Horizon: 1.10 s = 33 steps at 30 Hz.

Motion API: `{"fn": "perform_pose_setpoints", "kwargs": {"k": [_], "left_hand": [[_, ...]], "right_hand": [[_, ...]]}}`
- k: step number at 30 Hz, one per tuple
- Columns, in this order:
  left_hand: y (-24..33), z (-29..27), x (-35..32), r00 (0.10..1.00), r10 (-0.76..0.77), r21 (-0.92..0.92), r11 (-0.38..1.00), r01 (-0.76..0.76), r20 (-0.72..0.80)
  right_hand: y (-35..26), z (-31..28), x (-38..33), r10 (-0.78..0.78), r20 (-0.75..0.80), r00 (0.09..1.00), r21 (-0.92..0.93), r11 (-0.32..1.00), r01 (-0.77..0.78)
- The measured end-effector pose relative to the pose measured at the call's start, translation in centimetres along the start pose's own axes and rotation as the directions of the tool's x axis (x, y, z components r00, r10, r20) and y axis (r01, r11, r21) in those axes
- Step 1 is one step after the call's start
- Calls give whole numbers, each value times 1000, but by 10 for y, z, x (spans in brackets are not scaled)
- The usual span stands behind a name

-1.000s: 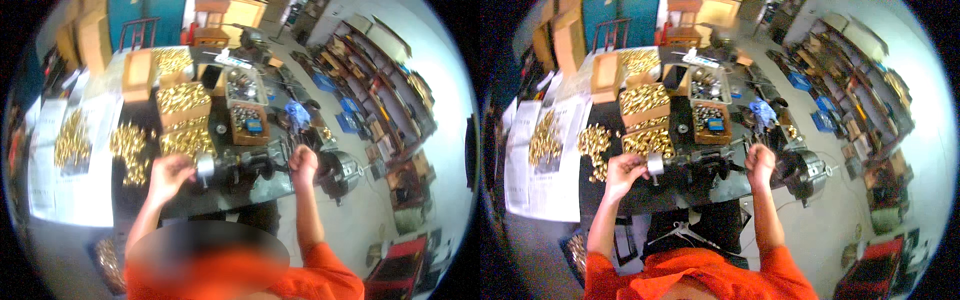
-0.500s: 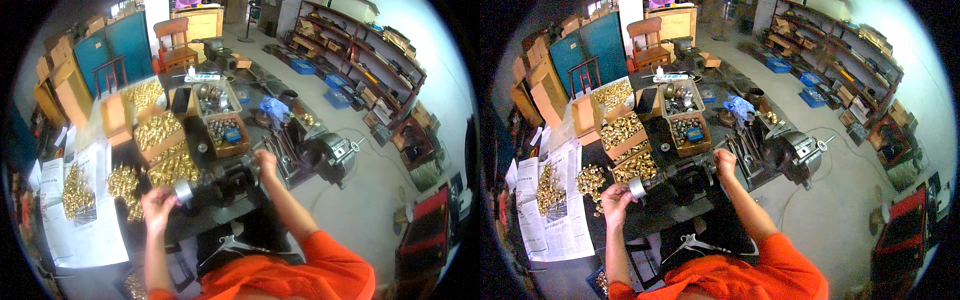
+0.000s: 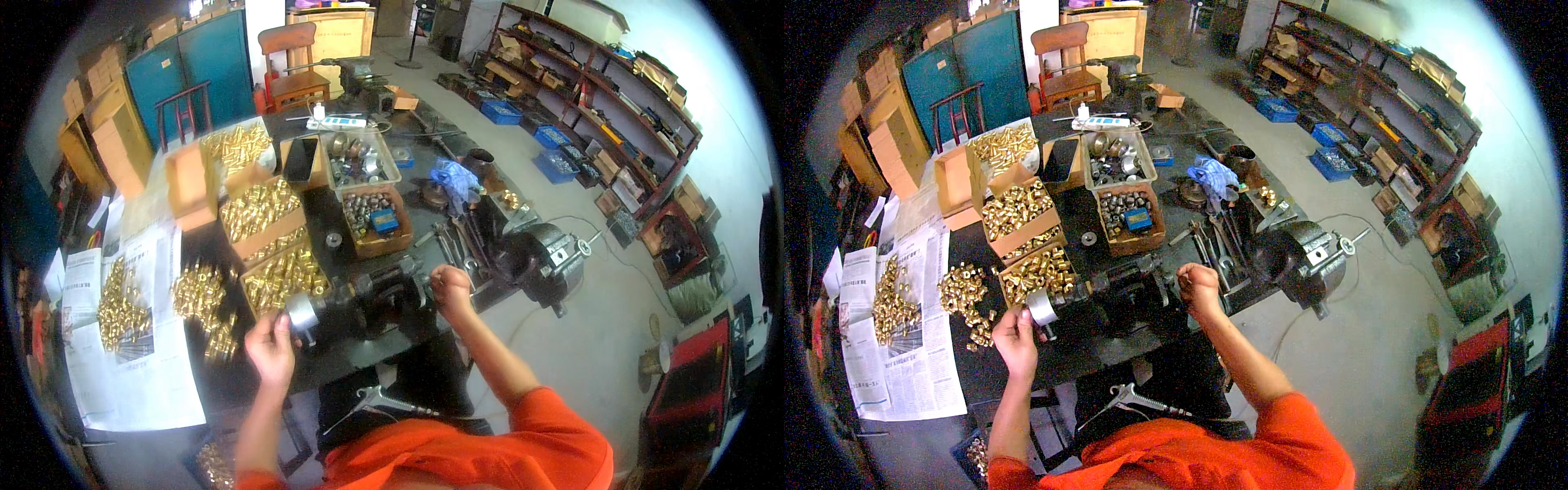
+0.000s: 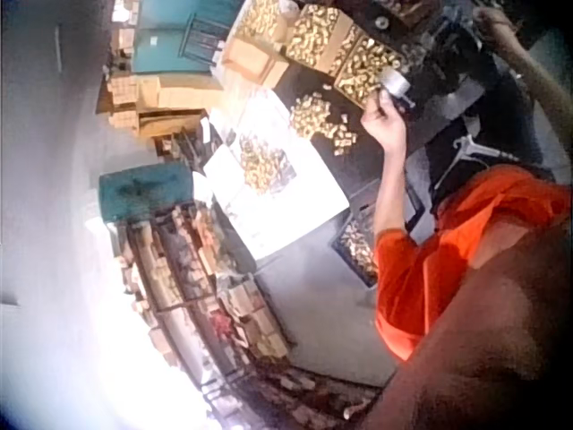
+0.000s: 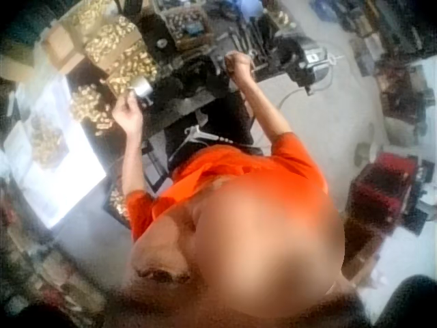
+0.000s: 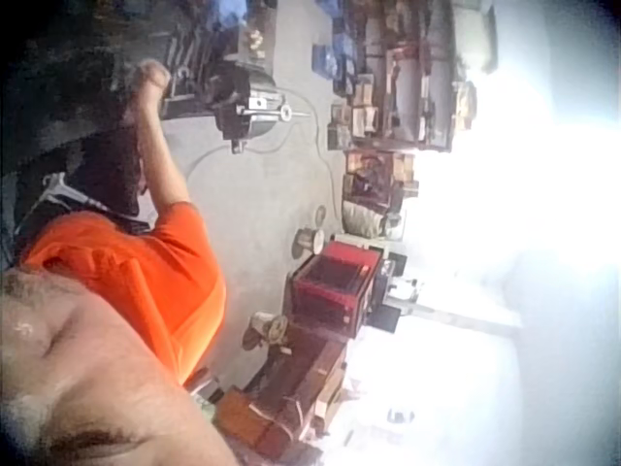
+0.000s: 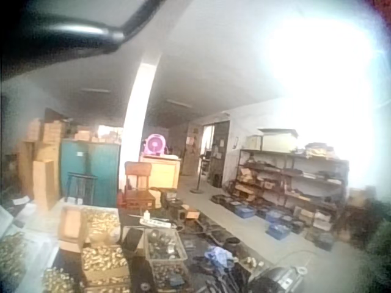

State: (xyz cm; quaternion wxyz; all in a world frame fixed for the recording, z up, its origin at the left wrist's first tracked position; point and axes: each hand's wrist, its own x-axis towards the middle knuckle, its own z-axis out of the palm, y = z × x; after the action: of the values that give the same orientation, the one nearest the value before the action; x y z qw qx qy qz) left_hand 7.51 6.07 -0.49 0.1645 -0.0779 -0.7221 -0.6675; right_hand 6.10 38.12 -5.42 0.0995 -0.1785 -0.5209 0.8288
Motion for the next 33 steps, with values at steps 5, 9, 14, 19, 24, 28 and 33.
{"fn": "perform_pose_setpoints", "kwargs": {"k": [5, 9, 14, 19, 24, 28, 33], "left_hand": [[8, -1, 8, 994, -107, -18, 994, 107, 11], [15, -4, 15, 989, -141, 62, 988, 139, 41], [4, -12, 14, 985, -129, -49, 990, 135, 119], [8, -17, 10, 967, -208, -132, 965, 228, 148], [9, -17, 16, 951, -235, -148, 952, 267, 201], [6, -32, 26, 969, -155, -87, 981, 174, 192], [-29, -65, 28, 992, -125, 386, 915, 117, -3]], "right_hand": [[7, 24, 44, -310, 26, 950, -235, 922, 307], [-5, 43, 85, -664, 138, 735, -279, 685, 672], [-54, 65, 28, -510, -81, 856, 15, 858, 513], [-47, 28, -34, -528, 85, 845, 140, 846, 514], [6, -20, 4, -218, 48, 975, -14, 976, 219], [23, -20, 117, -688, 502, 524, -484, 279, 830], [-57, 84, 28, -498, -64, 865, -184, 858, 480]]}}
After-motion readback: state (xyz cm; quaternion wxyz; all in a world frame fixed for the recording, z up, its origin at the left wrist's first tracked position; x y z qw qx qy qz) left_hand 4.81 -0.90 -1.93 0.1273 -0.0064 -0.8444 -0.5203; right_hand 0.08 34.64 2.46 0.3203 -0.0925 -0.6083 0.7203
